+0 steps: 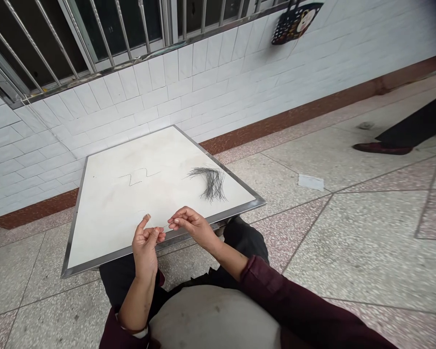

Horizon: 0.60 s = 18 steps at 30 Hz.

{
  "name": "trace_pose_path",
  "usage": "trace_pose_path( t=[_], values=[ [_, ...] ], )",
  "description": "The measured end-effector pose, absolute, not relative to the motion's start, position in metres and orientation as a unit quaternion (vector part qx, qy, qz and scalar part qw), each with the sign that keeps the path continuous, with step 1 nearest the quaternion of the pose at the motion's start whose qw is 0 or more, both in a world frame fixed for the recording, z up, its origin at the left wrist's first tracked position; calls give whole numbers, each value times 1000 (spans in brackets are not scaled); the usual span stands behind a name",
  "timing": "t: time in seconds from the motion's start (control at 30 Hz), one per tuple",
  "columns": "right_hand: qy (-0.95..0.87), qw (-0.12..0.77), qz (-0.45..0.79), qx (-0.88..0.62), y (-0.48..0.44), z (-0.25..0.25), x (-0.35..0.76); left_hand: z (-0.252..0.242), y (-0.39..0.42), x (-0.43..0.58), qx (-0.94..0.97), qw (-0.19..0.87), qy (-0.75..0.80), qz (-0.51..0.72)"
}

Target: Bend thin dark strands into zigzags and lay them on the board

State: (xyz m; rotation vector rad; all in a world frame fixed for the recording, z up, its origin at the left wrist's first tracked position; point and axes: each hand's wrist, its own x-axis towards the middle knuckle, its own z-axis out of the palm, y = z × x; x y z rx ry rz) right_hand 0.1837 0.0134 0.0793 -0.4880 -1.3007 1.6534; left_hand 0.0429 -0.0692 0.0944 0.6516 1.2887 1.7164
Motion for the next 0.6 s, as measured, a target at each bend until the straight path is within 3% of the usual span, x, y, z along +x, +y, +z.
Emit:
trace_pose_path(
  t=[0.43,0.5,0.6],
  values=[
    [-583,451,643,-208,15,78,189,95,-68,44,271,446,470,711],
    [-657,463,549,-232,16,80,192,95,-68,43,267,446,470,713],
    [-786,483,273,-272,16,93,199,94,-68,43,259,443,482,710]
  ],
)
